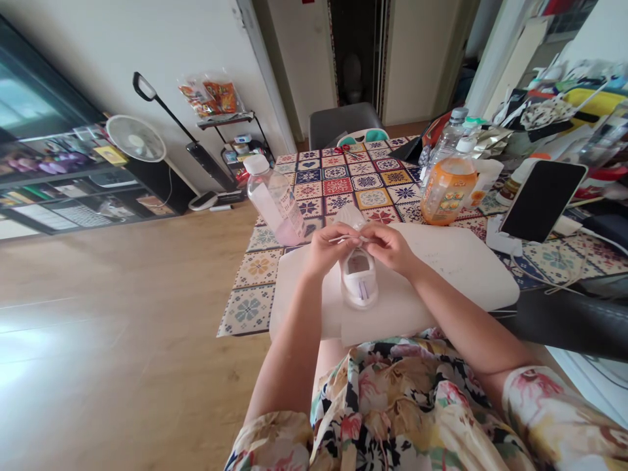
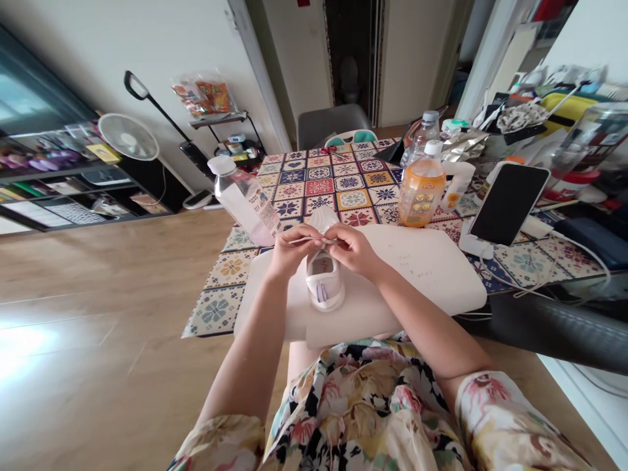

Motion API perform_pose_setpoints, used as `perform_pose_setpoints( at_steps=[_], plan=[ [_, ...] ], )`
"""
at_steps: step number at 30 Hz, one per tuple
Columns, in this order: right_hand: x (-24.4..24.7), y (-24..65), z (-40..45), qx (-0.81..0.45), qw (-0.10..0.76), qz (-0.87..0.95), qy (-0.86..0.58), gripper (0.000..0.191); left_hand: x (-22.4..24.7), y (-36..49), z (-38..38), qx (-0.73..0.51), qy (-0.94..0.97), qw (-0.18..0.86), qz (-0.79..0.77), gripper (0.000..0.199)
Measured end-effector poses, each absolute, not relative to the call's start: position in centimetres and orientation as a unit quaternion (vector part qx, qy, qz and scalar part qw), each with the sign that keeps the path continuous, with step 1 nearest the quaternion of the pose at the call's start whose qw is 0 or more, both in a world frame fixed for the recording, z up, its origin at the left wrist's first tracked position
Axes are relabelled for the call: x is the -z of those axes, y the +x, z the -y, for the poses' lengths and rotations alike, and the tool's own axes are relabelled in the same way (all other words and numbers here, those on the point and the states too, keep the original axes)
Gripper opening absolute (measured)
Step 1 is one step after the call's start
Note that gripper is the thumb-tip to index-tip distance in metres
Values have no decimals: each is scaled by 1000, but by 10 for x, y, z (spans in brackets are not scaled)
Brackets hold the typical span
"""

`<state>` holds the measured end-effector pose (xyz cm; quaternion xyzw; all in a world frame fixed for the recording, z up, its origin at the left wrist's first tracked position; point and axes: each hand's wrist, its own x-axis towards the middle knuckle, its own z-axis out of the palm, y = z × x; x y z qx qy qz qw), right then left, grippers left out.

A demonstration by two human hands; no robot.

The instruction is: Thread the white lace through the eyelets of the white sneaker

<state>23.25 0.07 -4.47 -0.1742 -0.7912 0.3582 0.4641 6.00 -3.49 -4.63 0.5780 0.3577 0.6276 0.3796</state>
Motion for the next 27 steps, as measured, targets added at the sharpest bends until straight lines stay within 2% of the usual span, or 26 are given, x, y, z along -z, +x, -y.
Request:
perform_pose_setpoints(
  at_steps=[7, 13, 15, 18, 21, 24, 27],
  plan=[
    [52, 228, 3, -316, 501, 773, -229, 19, 48, 61, 35, -615, 533, 429, -392, 29],
    [47, 232, 3, -277, 536, 780, -166, 13, 46, 64, 32, -618, 496, 452, -409, 29],
    [44, 234, -1, -344, 559, 736, -164, 16, 44, 63, 29, -660, 453, 453, -391, 26],
    [41, 238, -9, -510, 595, 604, -143, 24, 37, 57, 28, -756, 349, 464, -303, 23],
    [36, 244, -14, -634, 594, 483, -108, 28, 29, 47, 31, -802, 263, 487, -223, 19],
    [31, 253, -16, -690, 573, 436, -78, 29, 24, 35, 38, -809, 248, 493, -201, 19],
    [26, 261, -16, -710, 551, 434, -69, 30, 23, 25, 44, -818, 280, 455, -214, 16]
  ],
)
